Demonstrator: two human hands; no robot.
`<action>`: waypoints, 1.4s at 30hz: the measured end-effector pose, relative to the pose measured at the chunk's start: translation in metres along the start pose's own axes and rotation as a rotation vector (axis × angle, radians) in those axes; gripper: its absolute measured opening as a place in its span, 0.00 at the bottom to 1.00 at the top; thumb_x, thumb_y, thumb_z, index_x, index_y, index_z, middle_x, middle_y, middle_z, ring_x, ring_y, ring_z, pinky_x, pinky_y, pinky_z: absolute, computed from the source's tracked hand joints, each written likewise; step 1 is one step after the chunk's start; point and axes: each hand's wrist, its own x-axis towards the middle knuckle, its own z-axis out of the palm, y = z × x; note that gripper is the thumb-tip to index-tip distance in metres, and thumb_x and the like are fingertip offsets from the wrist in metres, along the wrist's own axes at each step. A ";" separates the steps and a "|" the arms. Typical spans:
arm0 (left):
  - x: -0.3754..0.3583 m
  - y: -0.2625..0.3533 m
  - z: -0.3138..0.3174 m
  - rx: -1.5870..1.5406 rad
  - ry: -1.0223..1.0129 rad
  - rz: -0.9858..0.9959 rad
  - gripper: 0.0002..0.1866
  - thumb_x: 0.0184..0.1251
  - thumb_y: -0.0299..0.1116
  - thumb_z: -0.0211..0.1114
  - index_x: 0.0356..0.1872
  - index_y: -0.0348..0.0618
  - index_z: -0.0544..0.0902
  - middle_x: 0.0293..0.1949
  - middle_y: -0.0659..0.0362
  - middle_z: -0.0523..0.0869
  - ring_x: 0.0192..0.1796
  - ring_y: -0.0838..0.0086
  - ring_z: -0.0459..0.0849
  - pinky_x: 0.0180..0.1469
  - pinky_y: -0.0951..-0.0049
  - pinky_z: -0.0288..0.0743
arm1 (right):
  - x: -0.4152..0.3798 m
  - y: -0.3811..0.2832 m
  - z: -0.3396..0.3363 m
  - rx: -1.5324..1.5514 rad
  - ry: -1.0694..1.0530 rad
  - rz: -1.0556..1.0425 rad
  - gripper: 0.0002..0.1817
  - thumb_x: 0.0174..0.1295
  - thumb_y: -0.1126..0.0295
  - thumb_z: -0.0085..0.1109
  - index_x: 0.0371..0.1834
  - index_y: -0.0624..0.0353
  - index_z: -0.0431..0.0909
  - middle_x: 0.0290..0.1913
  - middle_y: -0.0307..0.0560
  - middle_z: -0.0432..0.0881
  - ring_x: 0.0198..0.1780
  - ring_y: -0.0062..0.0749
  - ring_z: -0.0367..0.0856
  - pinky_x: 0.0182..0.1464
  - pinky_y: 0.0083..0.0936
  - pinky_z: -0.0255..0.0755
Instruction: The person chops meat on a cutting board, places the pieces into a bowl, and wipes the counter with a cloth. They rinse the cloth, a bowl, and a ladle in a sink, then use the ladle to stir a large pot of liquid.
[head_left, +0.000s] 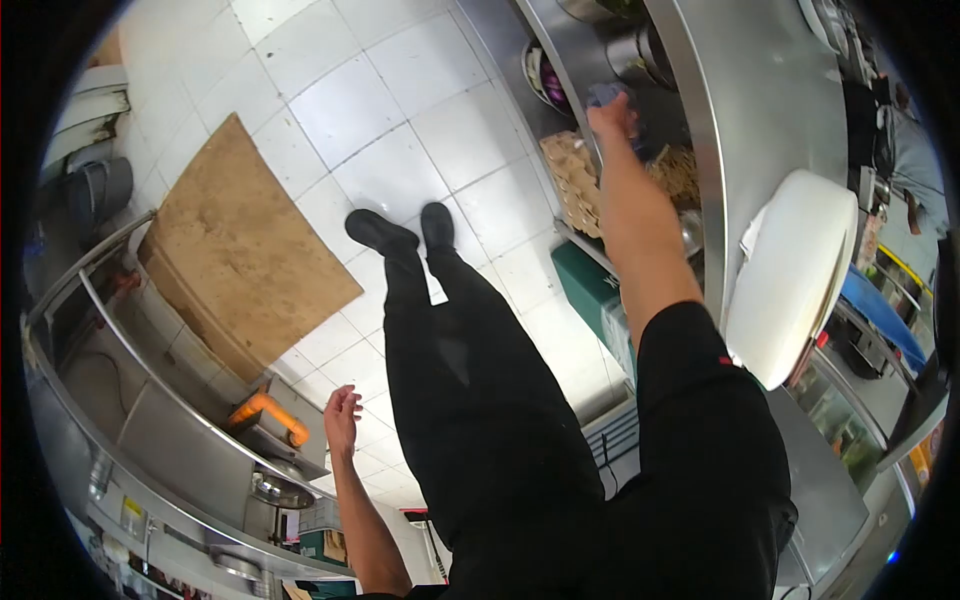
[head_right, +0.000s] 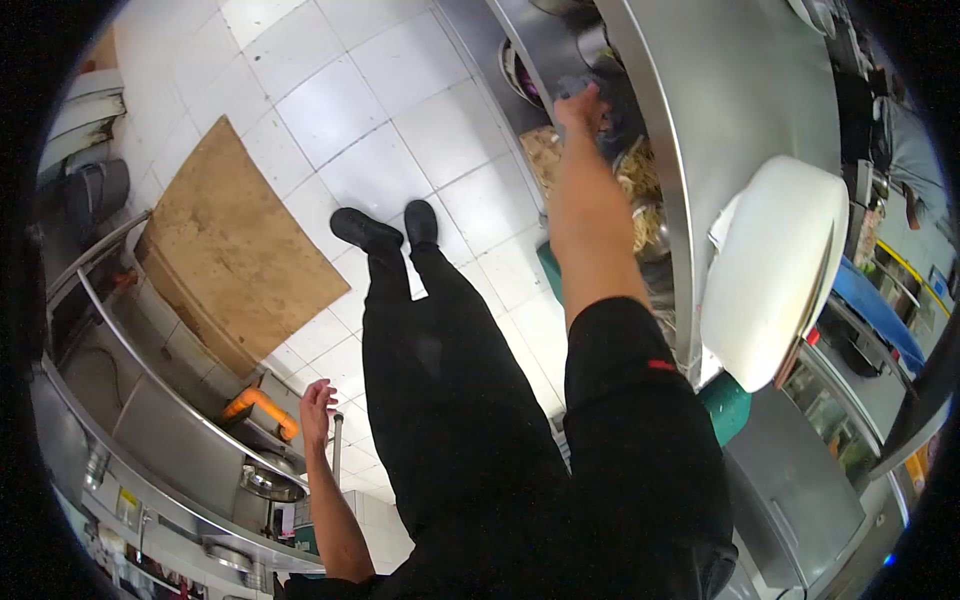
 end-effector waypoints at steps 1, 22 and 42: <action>-0.004 0.000 -0.004 -0.028 0.008 0.004 0.17 0.74 0.41 0.59 0.54 0.41 0.80 0.40 0.60 0.86 0.37 0.77 0.81 0.37 0.77 0.75 | -0.010 -0.005 0.009 -0.014 -0.025 -0.112 0.30 0.51 0.68 0.65 0.63 0.51 0.75 0.67 0.65 0.69 0.65 0.58 0.72 0.64 0.42 0.69; -0.065 -0.090 -0.151 -0.603 0.360 -0.015 0.12 0.70 0.37 0.59 0.50 0.47 0.82 0.37 0.63 0.86 0.34 0.78 0.83 0.33 0.73 0.77 | -0.474 -0.130 0.026 0.990 -1.877 0.325 0.27 0.71 0.53 0.35 0.59 0.55 0.78 0.55 0.48 0.83 0.55 0.47 0.82 0.59 0.46 0.77; -0.047 -0.138 -0.256 -1.142 0.923 -0.095 0.13 0.70 0.38 0.59 0.46 0.41 0.84 0.34 0.57 0.87 0.31 0.73 0.85 0.33 0.70 0.80 | -1.092 -0.611 -0.030 -0.052 -0.597 -2.215 0.31 0.62 0.64 0.61 0.69 0.54 0.64 0.59 0.65 0.72 0.62 0.61 0.74 0.58 0.54 0.72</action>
